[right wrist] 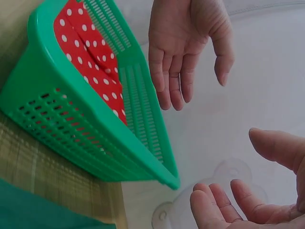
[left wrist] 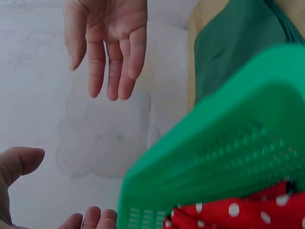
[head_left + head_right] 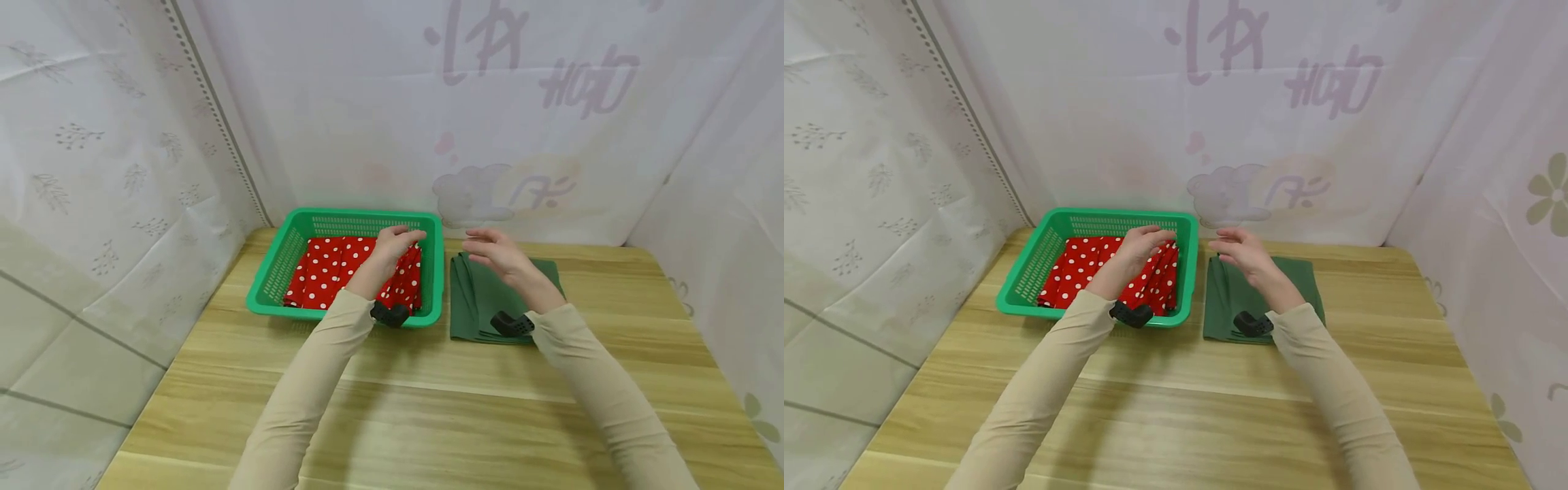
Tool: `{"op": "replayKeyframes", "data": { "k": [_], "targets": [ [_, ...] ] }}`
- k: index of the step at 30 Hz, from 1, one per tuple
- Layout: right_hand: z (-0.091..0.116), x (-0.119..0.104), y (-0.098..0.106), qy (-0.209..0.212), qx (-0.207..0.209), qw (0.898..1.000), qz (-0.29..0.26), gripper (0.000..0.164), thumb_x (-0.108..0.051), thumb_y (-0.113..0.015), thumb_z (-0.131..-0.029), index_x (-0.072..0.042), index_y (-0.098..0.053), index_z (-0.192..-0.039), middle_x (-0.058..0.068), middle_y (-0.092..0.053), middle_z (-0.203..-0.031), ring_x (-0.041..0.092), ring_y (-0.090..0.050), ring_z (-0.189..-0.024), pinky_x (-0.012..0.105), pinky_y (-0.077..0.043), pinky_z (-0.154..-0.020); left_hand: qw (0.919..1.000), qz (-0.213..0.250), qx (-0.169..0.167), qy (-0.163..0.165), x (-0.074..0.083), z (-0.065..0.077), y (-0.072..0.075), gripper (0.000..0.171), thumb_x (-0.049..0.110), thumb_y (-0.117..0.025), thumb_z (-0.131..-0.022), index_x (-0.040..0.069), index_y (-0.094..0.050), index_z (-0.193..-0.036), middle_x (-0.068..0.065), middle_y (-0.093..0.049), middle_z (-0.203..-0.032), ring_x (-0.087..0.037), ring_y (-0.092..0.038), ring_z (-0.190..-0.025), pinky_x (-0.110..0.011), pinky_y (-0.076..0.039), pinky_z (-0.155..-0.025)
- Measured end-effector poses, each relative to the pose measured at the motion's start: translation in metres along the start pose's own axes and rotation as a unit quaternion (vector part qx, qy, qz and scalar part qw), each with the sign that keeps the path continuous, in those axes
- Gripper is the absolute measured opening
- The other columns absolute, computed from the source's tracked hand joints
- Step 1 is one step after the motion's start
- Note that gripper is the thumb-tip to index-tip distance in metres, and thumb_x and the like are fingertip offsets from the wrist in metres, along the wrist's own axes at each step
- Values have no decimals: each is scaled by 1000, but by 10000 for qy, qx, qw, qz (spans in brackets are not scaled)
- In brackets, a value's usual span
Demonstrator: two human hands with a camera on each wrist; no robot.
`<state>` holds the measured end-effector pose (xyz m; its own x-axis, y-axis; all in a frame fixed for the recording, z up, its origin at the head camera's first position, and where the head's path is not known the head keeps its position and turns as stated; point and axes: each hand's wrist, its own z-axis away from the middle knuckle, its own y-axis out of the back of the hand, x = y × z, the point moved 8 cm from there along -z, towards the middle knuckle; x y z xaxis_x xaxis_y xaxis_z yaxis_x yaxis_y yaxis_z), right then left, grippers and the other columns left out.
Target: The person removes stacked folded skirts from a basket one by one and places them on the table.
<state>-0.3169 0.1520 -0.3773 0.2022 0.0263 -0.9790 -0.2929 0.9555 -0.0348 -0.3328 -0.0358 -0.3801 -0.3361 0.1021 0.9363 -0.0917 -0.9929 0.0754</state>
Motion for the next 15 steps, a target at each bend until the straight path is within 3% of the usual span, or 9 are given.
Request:
{"op": "replayKeyframes", "data": {
  "k": [10,15],
  "targets": [
    [-13,5,-33,-52,-336,9993,-124,56,-3,-48,-96,8,-22,-144,25,-22,-148,38,-31,-132,45,-28,-108,9987,206,344,302,-14,-1,44,65,21,-61,-90,4,-30,-145,-13,-29,-147,-33,-31,-132,-46,-25,-109],
    [-18,6,-48,-214,-503,9985,-96,59,-6,-48,-97,8,-17,-146,26,-24,-148,37,-30,-134,43,-28,-109,9973,131,617,374,-21,-2,66,64,21,-60,-91,4,-30,-144,-14,-31,-145,-32,-31,-132,-46,-26,-109]
  ]
}}
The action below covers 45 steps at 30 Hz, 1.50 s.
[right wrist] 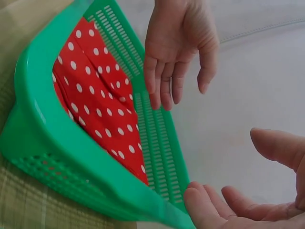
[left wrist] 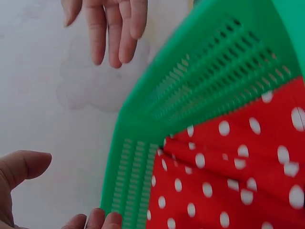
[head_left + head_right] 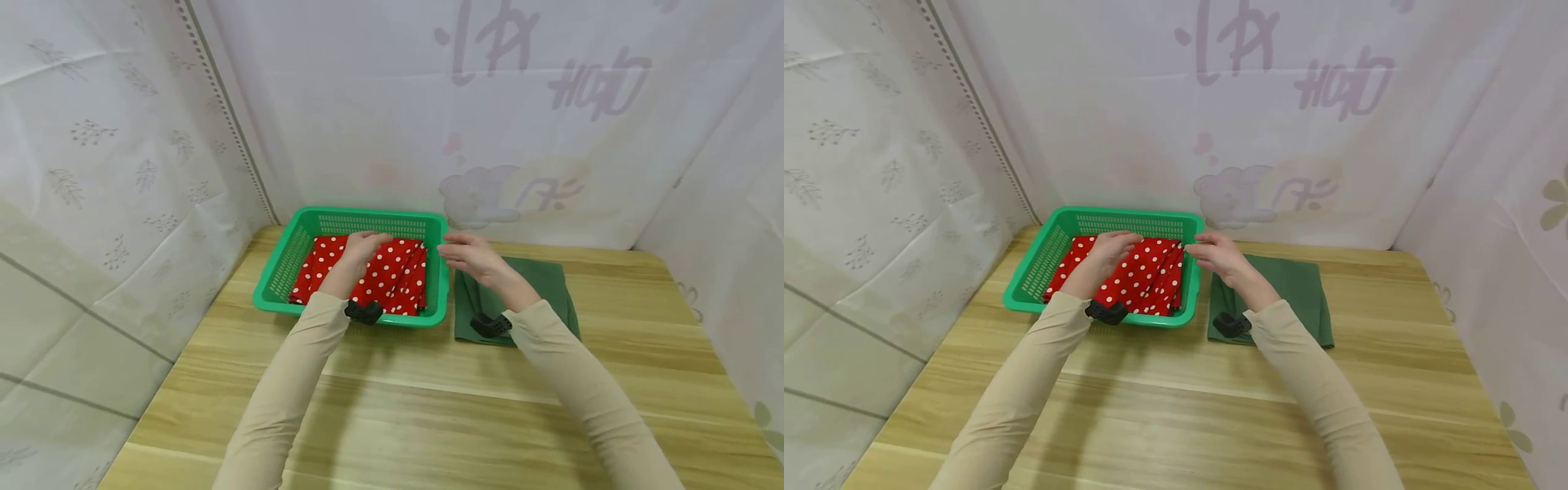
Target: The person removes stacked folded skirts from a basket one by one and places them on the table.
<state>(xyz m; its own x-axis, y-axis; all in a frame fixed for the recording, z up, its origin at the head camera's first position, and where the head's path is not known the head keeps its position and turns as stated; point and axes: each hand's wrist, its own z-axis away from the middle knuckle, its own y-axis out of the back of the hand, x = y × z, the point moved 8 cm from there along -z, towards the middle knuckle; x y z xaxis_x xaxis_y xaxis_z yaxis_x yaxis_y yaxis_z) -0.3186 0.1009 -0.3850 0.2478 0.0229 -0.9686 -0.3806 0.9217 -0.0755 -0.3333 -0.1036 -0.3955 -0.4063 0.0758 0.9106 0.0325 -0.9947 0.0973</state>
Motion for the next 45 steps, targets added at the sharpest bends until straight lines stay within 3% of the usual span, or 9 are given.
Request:
{"op": "replayKeyframes", "data": {
  "k": [8,11,14,18,21,28,34,40,45],
  "targets": [
    [-14,8,-19,-337,-28,9994,71,65,-10,-51,-96,4,-14,-147,20,-22,-151,35,-28,-136,42,-28,-109,9960,-581,654,164,-16,-10,39,66,28,-61,-90,0,-29,-141,-16,-30,-142,-32,-35,-123,-45,-36,-100],
    [-18,11,-25,-472,8,9989,66,66,-11,-52,-96,3,-13,-148,19,-21,-151,34,-27,-136,42,-27,-110,9941,-564,890,273,-22,-12,53,63,26,-61,-89,-1,-30,-138,-16,-33,-137,-31,-37,-116,-45,-38,-97],
    [-23,15,-31,-605,67,9981,-14,69,-11,-52,-95,4,-10,-148,19,-19,-152,34,-25,-137,43,-25,-110,9924,-568,1023,388,-25,-12,64,62,22,-58,-91,-2,-27,-139,-16,-32,-139,-29,-35,-119,-45,-35,-102],
    [-29,20,-39,-823,191,9964,-91,73,-13,-54,-95,3,-6,-148,17,-17,-153,34,-22,-138,44,-25,-110,9898,-736,1068,588,-29,-14,75,73,21,-56,-91,-1,-12,-145,-17,-22,-146,-31,-25,-130,-44,-29,-107],
    [-34,25,-42,-995,310,9946,-29,75,-15,-55,-94,1,-6,-149,16,-16,-153,34,-20,-138,43,-27,-110,9887,-753,1072,726,-33,-16,80,76,19,-55,-90,-1,-7,-146,-17,-19,-147,-33,-21,-133,-44,-27,-109],
    [-44,32,-46,-1246,605,9904,-1,77,-16,-58,-92,-1,-9,-149,12,-11,-155,34,-20,-138,43,-29,-109,9841,-830,1355,795,-35,-20,90,65,16,-57,-89,-2,-22,-141,-17,-31,-142,-32,-29,-128,-43,-32,-106],
    [-50,37,-49,-1369,728,9879,60,76,-16,-58,-92,-1,-10,-149,11,-10,-155,34,-17,-139,44,-28,-109,9819,-846,1466,851,-33,-21,96,65,15,-58,-90,-3,-21,-141,-18,-29,-144,-33,-27,-130,-43,-32,-107],
    [-55,44,-50,-1462,757,9859,295,69,-19,-57,-93,1,-18,-147,12,-15,-153,33,-17,-139,46,-29,-108,9801,-1137,1269,1020,-34,-21,103,68,15,-55,-91,-1,-14,-143,-19,-24,-146,-34,-24,-132,-45,-31,-107],
    [-57,51,-51,-1601,798,9819,628,69,-22,-56,-92,-1,-18,-146,13,-21,-149,32,-27,-133,51,-32,-103,9779,-1324,1029,1246,-39,-22,105,66,18,-51,-93,-1,-13,-144,-20,-24,-145,-36,-24,-132,-51,-29,-107]
  ]
}}
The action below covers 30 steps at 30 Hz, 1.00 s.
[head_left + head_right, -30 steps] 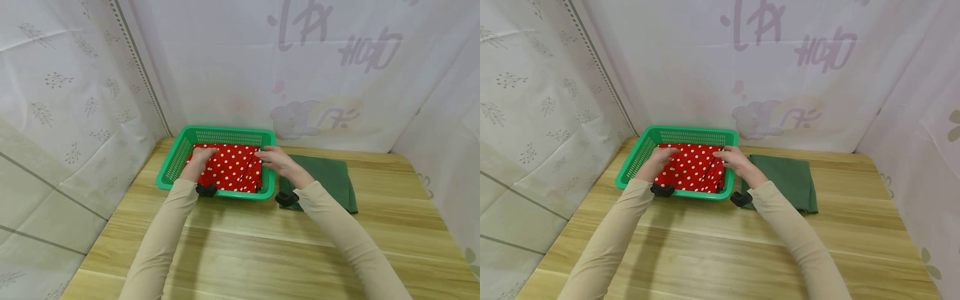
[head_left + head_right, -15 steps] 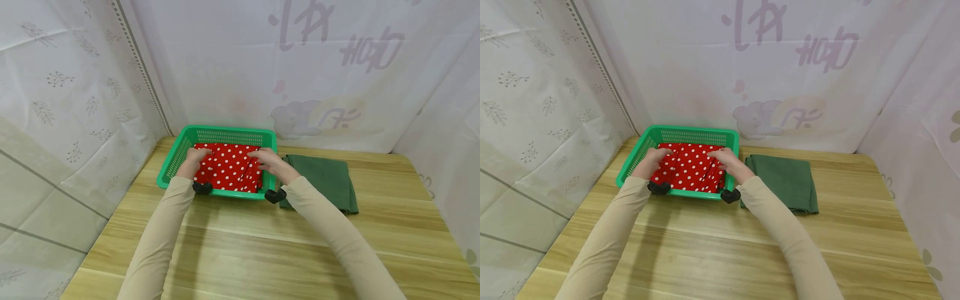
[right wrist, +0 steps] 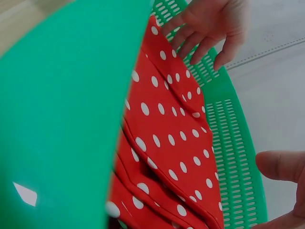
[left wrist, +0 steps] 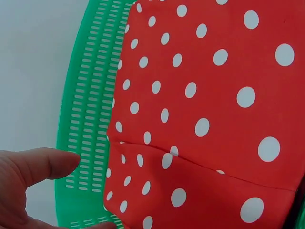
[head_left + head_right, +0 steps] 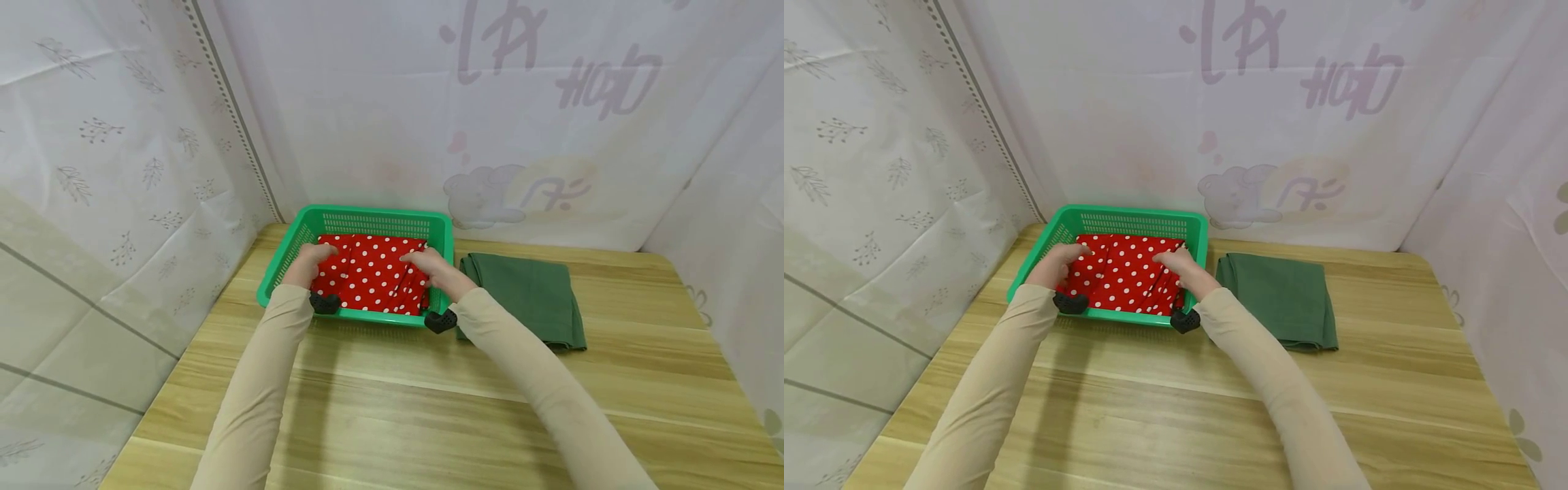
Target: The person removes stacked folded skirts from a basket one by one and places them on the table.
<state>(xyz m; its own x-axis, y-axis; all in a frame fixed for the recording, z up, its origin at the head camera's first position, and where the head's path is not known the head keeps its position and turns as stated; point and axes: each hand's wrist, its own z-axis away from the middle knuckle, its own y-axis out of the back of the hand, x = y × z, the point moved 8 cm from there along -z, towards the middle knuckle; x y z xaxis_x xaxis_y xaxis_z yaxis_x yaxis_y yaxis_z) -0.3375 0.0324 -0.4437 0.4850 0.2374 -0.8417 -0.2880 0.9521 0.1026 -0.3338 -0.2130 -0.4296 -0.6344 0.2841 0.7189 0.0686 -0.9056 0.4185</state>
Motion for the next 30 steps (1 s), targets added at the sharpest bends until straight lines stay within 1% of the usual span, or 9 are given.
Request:
{"op": "replayKeyframes", "data": {
  "k": [3,7,11,15,19,21,23,26,30],
  "targets": [
    [-2,0,-1,26,98,9999,72,66,-21,-56,-91,0,-22,-143,15,-30,-142,32,-36,-127,49,-35,-102,9997,-191,-83,115,-3,-1,1,65,22,-50,-93,0,-16,-144,-21,-27,-144,-38,-28,-130,-54,-31,-104],
    [-5,0,-1,-15,132,9998,-149,62,-19,-57,-91,0,-26,-141,16,-39,-135,32,-46,-119,44,-40,-99,9991,-244,-273,210,-8,-4,2,63,23,-50,-93,0,-21,-144,-21,-32,-142,-38,-34,-127,-55,-35,-100],
    [-5,1,0,-174,136,9998,-23,69,-21,-58,-90,-1,-21,-145,15,-32,-142,32,-39,-125,51,-34,-103,9982,-325,-447,248,-10,-9,3,64,22,-51,-93,-1,-21,-144,-23,-30,-143,-39,-33,-127,-55,-36,-100],
    [-5,0,0,-262,153,9993,206,74,-23,-59,-90,-2,-17,-147,14,-23,-148,34,-27,-133,60,-24,-105,9973,-561,-412,215,-10,-11,6,62,19,-51,-92,-3,-23,-142,-24,-33,-141,-41,-36,-125,-52,-37,-100],
    [-7,1,0,-387,150,9987,287,76,-24,-59,-90,-3,-15,-148,14,-22,-148,36,-24,-134,64,-23,-103,9964,-834,-145,-51,-4,-9,12,53,13,-51,-90,-7,-33,-136,-24,-41,-134,-40,-45,-117,-49,-42,-97],
    [-7,2,1,-446,180,9984,298,75,-24,-59,-90,-4,-16,-147,14,-24,-147,36,-26,-134,64,-25,-102,9948,-998,57,-210,0,-6,14,51,11,-53,-88,-7,-37,-133,-24,-43,-131,-38,-46,-115,-48,-44,-95],
    [-7,2,2,-482,204,9982,288,73,-24,-60,-90,-3,-19,-147,15,-26,-146,36,-29,-132,64,-27,-101,9923,-1182,162,-318,4,-4,14,51,10,-56,-87,-7,-39,-131,-24,-43,-130,-37,-46,-114,-47,-44,-95],
    [-7,1,2,-511,211,9983,189,69,-23,-60,-90,-2,-23,-144,16,-30,-143,36,-32,-131,63,-29,-100,9906,-1322,105,-325,6,-3,12,52,10,-58,-87,-7,-39,-132,-24,-44,-130,-37,-46,-114,-46,-44,-96],
    [-8,2,3,-549,179,9983,39,68,-22,-61,-89,-1,-25,-144,18,-29,-144,37,-29,-132,65,-28,-100,9894,-1437,-124,-144,3,-7,9,51,11,-58,-89,-6,-40,-134,-23,-46,-131,-36,-46,-114,-45,-43,-97]
  ]
}}
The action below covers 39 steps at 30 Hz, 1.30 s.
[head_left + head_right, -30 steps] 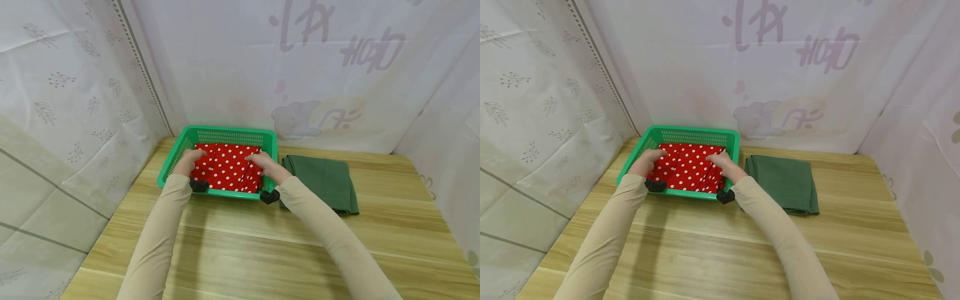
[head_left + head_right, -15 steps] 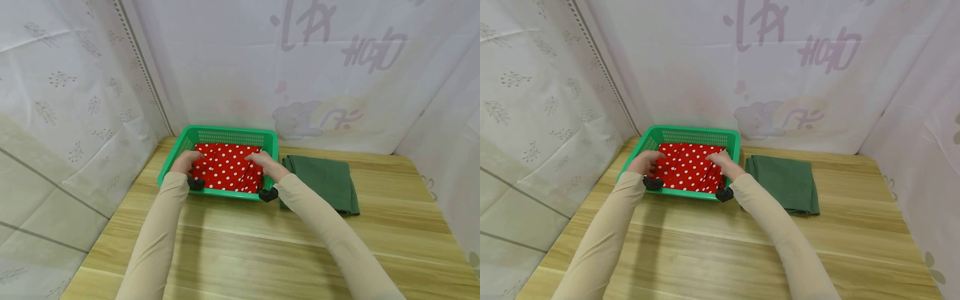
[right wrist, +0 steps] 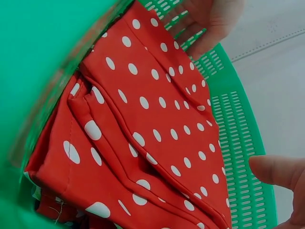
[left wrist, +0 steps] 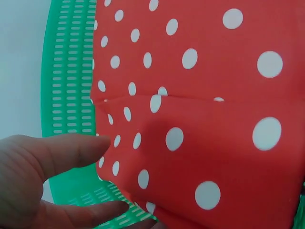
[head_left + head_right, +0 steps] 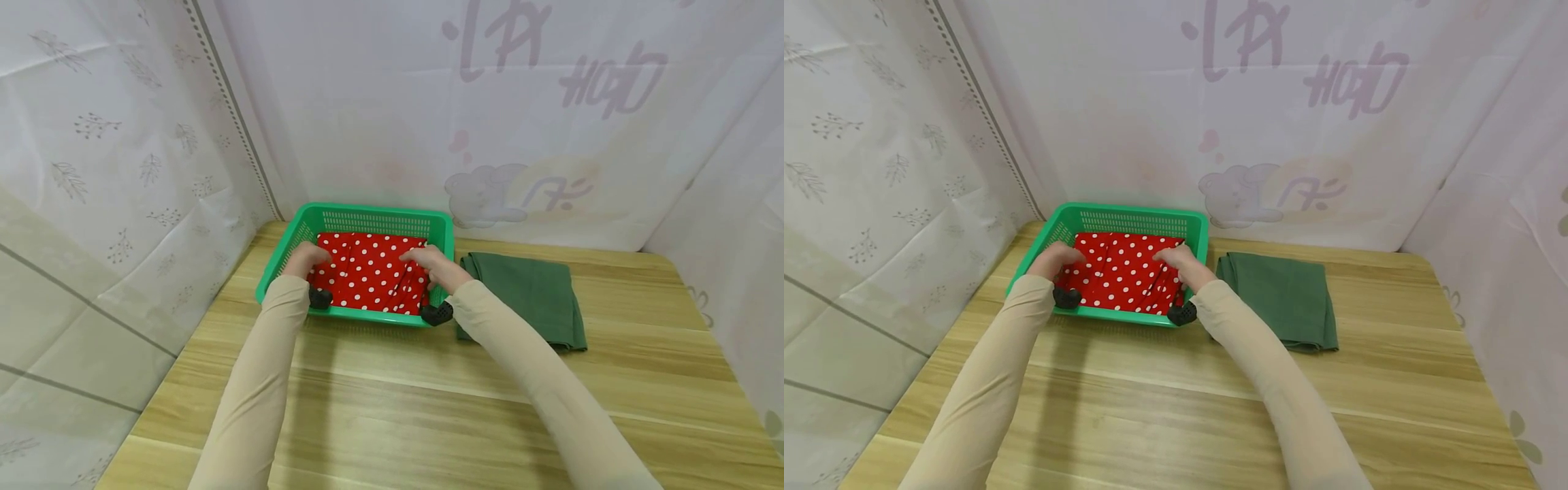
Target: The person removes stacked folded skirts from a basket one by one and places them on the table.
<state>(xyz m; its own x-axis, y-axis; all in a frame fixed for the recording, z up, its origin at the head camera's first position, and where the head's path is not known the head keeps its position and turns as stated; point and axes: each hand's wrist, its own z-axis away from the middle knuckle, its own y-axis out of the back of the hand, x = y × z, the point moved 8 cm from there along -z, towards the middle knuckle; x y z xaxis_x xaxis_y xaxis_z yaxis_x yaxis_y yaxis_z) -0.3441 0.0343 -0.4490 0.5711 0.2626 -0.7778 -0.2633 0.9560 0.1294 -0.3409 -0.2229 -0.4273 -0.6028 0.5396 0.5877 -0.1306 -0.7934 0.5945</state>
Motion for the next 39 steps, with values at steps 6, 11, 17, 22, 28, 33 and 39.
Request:
{"op": "replayKeyframes", "data": {
  "k": [6,11,17,22,28,33,39],
  "targets": [
    [-3,4,-5,-205,-253,9995,-49,68,-24,-60,-90,-3,-24,-144,16,-34,-140,38,-35,-129,68,-25,-98,9987,-226,-322,333,-7,-8,-2,54,13,-58,-90,-6,-37,-135,-23,-46,-133,-35,-47,-117,-42,-42,-98],
    [-5,6,-7,-269,-397,9987,-179,60,-23,-58,-91,-4,-28,-139,15,-43,-132,36,-43,-123,70,-24,-98,9984,-364,-344,263,-9,-10,-2,54,14,-59,-89,-7,-37,-134,-23,-44,-132,-35,-44,-118,-42,-41,-99],
    [-6,5,-7,-221,-368,9987,-277,61,-23,-59,-91,-5,-28,-140,15,-42,-133,35,-41,-124,69,-23,-99,9985,-350,-392,131,-14,-13,-2,51,15,-58,-89,-8,-40,-131,-22,-46,-129,-31,-46,-111,-41,-42,-98],
    [-9,5,-10,-151,-321,9989,-307,64,-22,-61,-89,-7,-27,-142,14,-36,-139,36,-35,-128,65,-21,-103,9986,-390,-327,137,-16,-14,-1,50,14,-58,-88,-8,-42,-130,-21,-46,-127,-31,-46,-109,-40,-44,-96],
    [-14,8,-8,-170,-291,9990,-286,62,-22,-60,-89,-7,-29,-141,13,-36,-138,34,-38,-126,64,-25,-102,9982,-305,-441,263,-17,-16,-3,51,14,-57,-89,-8,-39,-132,-21,-45,-128,-32,-46,-112,-40,-44,-96],
    [-15,9,-4,-190,-223,9995,-154,64,-23,-60,-90,-5,-28,-142,14,-36,-139,35,-43,-122,63,-32,-99,9978,-200,-538,323,-17,-14,-3,51,13,-56,-90,-7,-38,-133,-21,-45,-129,-31,-47,-112,-39,-44,-96],
    [-38,14,2,-100,-17,9998,-182,62,-21,-64,-88,-4,-32,-138,15,-36,-137,34,-42,-122,60,-36,-96,9971,108,-702,261,-16,-13,-4,53,14,-57,-91,-7,-35,-134,-22,-48,-129,-31,-52,-111,-39,-46,-95]
  ]
}}
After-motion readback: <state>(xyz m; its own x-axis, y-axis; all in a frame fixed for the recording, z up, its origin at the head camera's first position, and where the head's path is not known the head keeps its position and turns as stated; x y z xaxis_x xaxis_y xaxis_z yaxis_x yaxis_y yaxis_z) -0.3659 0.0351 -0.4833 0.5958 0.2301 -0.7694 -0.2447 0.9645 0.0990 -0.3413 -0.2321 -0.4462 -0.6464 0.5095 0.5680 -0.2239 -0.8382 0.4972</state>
